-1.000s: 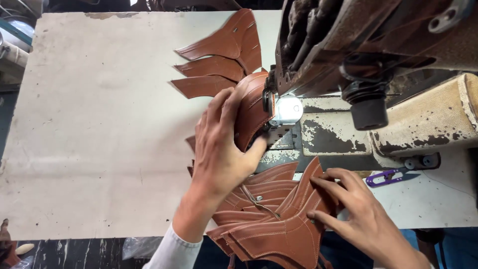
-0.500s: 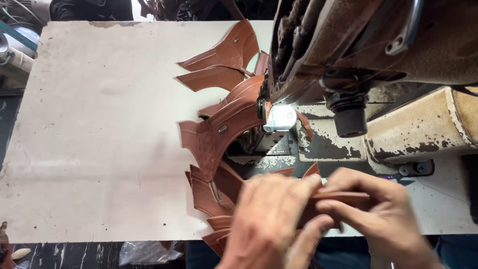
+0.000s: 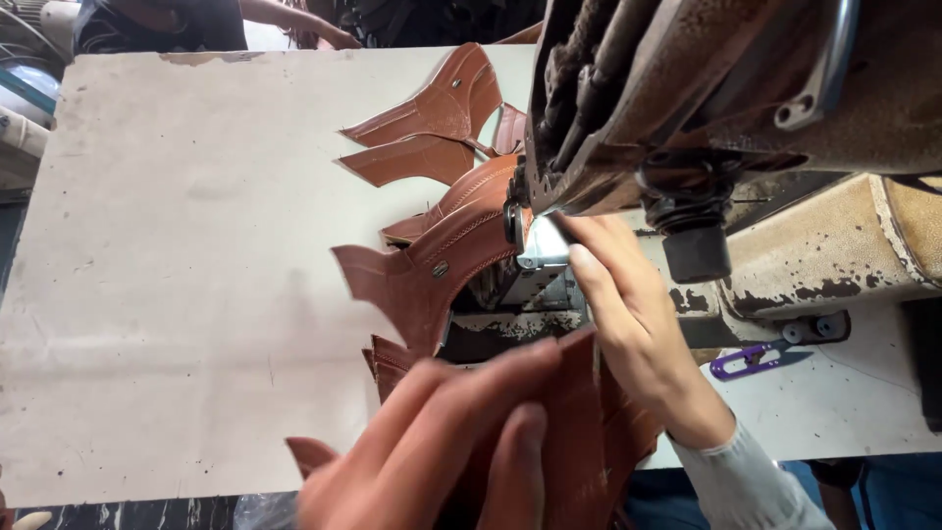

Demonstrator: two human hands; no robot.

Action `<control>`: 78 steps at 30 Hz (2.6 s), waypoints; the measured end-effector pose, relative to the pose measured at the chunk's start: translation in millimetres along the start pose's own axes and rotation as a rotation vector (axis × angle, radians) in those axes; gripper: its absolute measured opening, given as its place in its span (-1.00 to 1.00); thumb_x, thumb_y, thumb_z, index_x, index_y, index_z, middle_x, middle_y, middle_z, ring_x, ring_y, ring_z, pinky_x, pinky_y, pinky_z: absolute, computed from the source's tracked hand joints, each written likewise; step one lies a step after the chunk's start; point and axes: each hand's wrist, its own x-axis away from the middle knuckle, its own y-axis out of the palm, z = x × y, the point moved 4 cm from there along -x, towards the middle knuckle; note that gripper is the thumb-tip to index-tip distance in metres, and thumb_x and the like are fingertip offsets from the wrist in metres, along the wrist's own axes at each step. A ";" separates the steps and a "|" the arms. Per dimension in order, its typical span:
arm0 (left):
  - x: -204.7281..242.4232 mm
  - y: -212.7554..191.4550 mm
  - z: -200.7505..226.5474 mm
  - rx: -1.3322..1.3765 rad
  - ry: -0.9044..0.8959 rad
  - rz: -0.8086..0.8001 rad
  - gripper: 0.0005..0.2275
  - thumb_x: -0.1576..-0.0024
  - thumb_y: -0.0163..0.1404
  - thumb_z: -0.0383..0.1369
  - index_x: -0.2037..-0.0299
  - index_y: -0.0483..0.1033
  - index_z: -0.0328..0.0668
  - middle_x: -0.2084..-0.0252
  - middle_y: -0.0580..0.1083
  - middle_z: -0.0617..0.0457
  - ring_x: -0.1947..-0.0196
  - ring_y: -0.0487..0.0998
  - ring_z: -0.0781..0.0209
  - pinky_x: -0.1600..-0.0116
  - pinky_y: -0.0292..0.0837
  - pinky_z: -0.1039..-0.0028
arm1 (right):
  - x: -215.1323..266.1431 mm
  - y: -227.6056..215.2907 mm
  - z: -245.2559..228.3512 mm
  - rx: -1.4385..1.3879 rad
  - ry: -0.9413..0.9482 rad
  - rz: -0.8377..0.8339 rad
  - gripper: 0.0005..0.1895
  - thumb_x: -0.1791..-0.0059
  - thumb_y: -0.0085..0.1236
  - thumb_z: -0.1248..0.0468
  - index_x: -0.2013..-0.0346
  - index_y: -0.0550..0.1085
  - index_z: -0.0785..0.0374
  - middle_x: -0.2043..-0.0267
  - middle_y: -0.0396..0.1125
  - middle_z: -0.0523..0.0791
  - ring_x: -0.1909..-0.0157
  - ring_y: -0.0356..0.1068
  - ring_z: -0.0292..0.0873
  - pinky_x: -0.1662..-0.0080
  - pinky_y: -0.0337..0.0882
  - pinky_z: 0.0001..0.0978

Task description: Stitching brown leather shoe upper components using an industrial sewing machine.

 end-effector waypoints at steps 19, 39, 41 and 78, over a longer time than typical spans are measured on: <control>-48.1 28.1 -57.4 0.047 -0.201 0.137 -0.83 -0.18 0.02 -0.43 0.08 0.64 -0.14 0.24 0.61 0.04 0.31 0.69 0.18 0.18 0.54 0.43 | 25.6 10.8 -20.7 0.248 -0.069 -0.108 -0.33 0.08 -0.13 0.60 -0.32 0.39 0.18 -0.56 -0.06 0.13 -0.48 0.18 0.14 -0.34 0.26 -0.13; -50.1 51.6 -62.0 -0.263 0.362 0.342 -0.91 -0.31 0.17 -0.52 0.07 0.51 -0.24 0.12 0.46 0.01 0.11 0.50 0.12 0.02 0.43 0.40 | 145.1 -44.6 87.9 0.557 0.487 -0.415 -0.32 0.25 0.44 0.06 -0.13 0.50 0.16 -0.18 0.32 -0.06 -0.18 0.37 -0.05 -0.06 0.48 -0.06; -29.2 61.6 -53.9 -0.172 0.335 0.215 -0.88 -0.25 0.18 -0.55 0.08 0.52 -0.26 0.14 0.47 0.01 0.12 0.51 0.12 0.02 0.46 0.39 | 145.3 -44.6 80.4 0.584 0.405 -0.363 -0.37 0.29 0.43 0.07 -0.03 0.53 0.17 -0.11 0.35 -0.06 -0.16 0.37 -0.06 -0.06 0.48 -0.06; -87.7 55.6 -77.8 0.071 -0.055 0.146 -0.88 -0.22 -0.09 -0.46 0.16 0.52 -0.19 0.38 0.60 -0.03 0.36 0.67 0.08 0.21 0.51 0.31 | 19.6 7.2 -20.2 0.218 -0.035 -0.120 -0.40 0.05 -0.01 0.59 -0.28 0.40 0.20 -0.50 0.00 0.11 -0.43 0.27 0.11 -0.25 0.43 -0.19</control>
